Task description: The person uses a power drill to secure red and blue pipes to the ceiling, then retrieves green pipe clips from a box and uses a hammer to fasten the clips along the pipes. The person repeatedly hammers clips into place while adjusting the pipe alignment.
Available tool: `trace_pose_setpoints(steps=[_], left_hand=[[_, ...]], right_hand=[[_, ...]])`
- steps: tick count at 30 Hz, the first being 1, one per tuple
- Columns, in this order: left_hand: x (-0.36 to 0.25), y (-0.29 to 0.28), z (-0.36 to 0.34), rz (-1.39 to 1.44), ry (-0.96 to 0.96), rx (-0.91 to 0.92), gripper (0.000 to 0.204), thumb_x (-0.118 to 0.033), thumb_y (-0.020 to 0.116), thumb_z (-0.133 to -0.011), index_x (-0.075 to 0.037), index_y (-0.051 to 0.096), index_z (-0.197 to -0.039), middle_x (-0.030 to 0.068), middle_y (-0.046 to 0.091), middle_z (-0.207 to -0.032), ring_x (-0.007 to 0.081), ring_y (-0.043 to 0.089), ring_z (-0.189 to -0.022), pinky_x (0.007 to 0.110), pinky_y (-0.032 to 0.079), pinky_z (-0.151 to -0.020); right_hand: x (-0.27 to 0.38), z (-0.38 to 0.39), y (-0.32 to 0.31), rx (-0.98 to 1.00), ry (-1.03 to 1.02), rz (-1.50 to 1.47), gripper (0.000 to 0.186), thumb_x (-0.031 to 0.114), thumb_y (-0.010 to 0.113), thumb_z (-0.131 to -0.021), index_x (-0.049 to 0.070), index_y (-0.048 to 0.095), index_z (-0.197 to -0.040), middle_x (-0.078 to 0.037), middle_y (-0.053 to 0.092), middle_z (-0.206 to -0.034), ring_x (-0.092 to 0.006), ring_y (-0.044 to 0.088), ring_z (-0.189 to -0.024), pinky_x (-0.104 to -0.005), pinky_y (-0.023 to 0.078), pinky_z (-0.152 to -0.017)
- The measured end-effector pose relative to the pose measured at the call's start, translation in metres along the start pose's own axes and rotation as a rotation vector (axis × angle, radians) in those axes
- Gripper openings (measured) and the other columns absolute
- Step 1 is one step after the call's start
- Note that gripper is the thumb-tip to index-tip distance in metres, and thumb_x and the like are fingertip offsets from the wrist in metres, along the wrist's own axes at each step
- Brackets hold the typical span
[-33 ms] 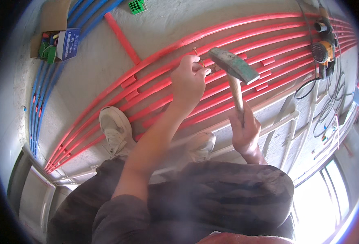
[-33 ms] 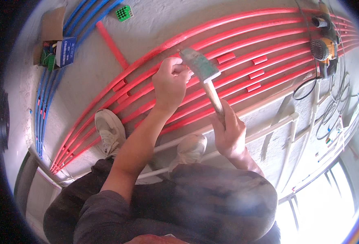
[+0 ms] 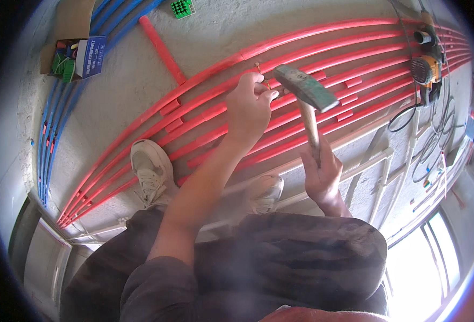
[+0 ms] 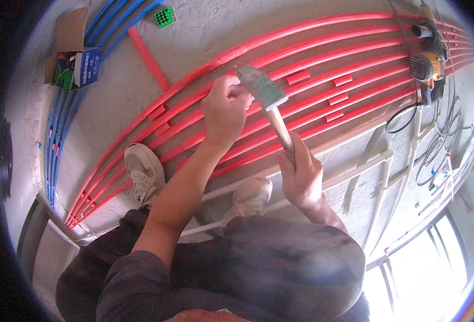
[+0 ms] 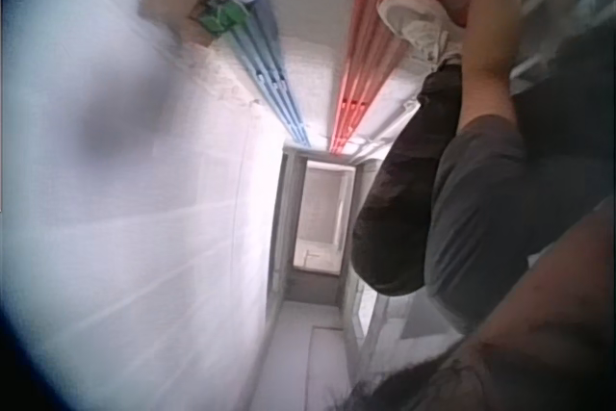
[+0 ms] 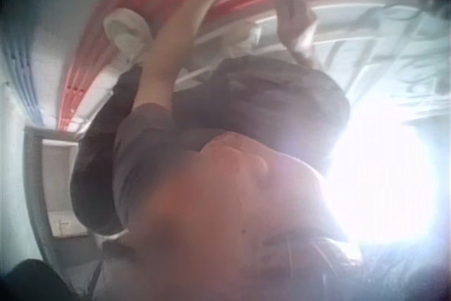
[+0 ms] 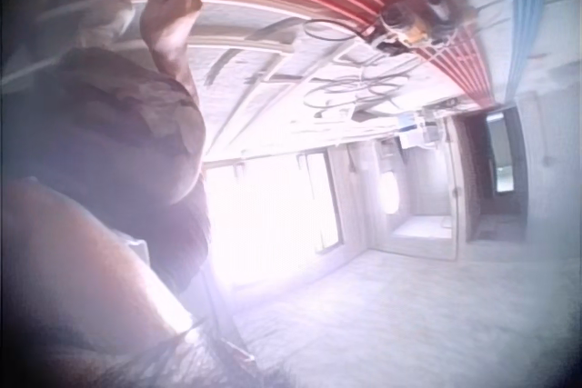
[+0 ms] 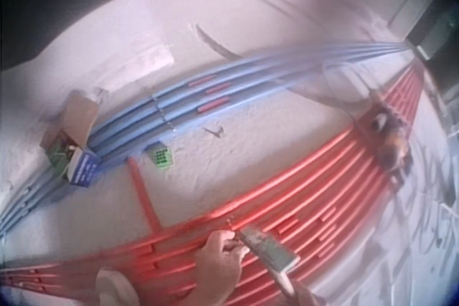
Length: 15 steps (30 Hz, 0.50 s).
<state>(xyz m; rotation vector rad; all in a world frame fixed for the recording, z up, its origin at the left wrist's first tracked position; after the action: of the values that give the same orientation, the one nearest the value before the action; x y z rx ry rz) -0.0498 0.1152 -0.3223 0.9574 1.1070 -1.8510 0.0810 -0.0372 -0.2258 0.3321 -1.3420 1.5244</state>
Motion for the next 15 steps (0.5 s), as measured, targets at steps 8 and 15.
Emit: trace_pose_setpoints(steps=[8, 15], left_hand=[[-0.006, -0.003, 0.004, 0.019, -0.015, -0.024, 0.036, -0.003, 0.074, -0.082, 0.001, 0.052, -0.11, 0.0175, 0.074, -0.086, 0.0268, 0.073, -0.076, 0.037, 0.056, -0.069], [-0.012, -0.002, 0.009, -0.004, 0.063, -0.102, 0.037, 0.0, 0.073, -0.084, 0.001, 0.052, -0.115, 0.0161, 0.07, -0.081, 0.0349, 0.07, -0.075, 0.044, 0.054, -0.07]], right_hand=[[-0.011, -0.006, 0.009, 0.066, -0.037, 0.08, 0.042, 0.014, 0.062, -0.099, 0.005, 0.051, -0.138, -0.023, 0.068, -0.099, -0.0414, 0.07, -0.087, -0.0438, 0.056, -0.075], [-0.024, -0.011, 0.017, 0.142, -0.05, 0.276, 0.043, 0.016, 0.061, -0.1, 0.006, 0.05, -0.14, -0.024, 0.069, -0.108, -0.0438, 0.069, -0.092, -0.0493, 0.056, -0.074]])
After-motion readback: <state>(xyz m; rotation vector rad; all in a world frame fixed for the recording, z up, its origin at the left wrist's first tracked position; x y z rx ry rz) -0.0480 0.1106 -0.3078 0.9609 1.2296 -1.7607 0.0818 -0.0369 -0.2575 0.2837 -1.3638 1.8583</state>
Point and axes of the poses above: each hand's wrist, its own z-axis away from the middle knuckle, its own y-axis out of the palm, x = y × z, the point moved 6 cm from there along -z, towards the middle knuckle
